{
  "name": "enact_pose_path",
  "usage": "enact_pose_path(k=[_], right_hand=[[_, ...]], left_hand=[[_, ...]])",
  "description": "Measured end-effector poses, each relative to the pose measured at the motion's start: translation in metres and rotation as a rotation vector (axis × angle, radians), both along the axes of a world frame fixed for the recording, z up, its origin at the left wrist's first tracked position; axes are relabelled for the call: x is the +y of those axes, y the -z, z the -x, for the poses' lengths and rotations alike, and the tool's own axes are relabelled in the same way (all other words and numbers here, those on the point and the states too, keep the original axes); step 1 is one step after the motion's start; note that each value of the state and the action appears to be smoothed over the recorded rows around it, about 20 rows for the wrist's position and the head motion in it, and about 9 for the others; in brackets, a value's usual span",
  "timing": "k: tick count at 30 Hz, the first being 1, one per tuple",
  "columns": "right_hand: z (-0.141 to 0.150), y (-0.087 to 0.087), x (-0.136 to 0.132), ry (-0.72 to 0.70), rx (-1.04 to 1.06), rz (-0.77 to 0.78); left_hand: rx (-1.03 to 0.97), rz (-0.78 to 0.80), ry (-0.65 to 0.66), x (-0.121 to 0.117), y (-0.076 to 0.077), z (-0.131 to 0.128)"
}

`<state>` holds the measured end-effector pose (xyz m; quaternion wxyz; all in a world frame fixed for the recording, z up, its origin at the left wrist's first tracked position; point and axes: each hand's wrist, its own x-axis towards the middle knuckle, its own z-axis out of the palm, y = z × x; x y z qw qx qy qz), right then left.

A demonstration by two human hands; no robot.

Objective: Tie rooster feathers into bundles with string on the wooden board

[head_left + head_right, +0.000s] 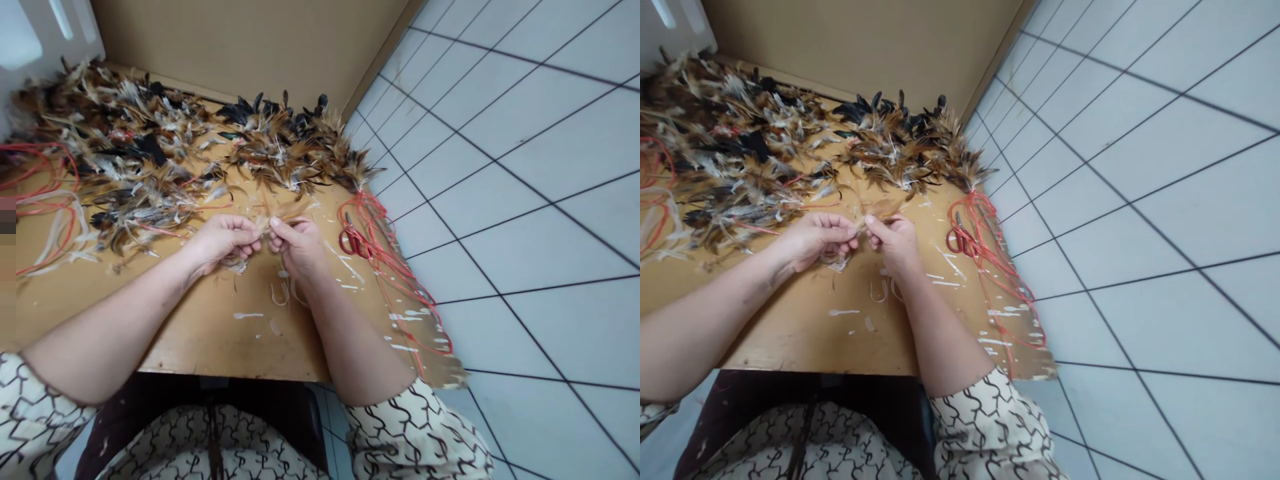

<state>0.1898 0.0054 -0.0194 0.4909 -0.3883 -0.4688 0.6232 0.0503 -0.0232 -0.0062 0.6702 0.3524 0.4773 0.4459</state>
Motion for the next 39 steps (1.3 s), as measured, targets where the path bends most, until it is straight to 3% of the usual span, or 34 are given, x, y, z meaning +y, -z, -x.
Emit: enact_pose_path(k=[8, 15, 20, 27, 39], right_hand=[[-0.0042, -0.0009, 0.0006, -0.060, 0.079, 0.020], [-0.0008, -0.0028, -0.0058, -0.178, -0.018, -0.047], [-0.0012, -0.0010, -0.0054, -0.132, -0.088, -0.090], [-0.0015, 0.0031, -0.0028, -0.052, -0.095, -0.034], [0.0005, 0.0055, -0.0039, -0.046, -0.130, -0.037]], left_hand=[[-0.130, -0.025, -0.095, -0.0014, -0.0093, 0.0045], [-0.107, -0.022, -0.010, -0.0020, -0.0057, 0.0029], [-0.050, -0.049, 0.016, -0.0036, -0.0046, 0.0020], [0.001, -0.055, -0.092, -0.0043, -0.0075, 0.0003], [0.078, -0.132, -0.089, -0.0055, -0.0087, 0.0008]])
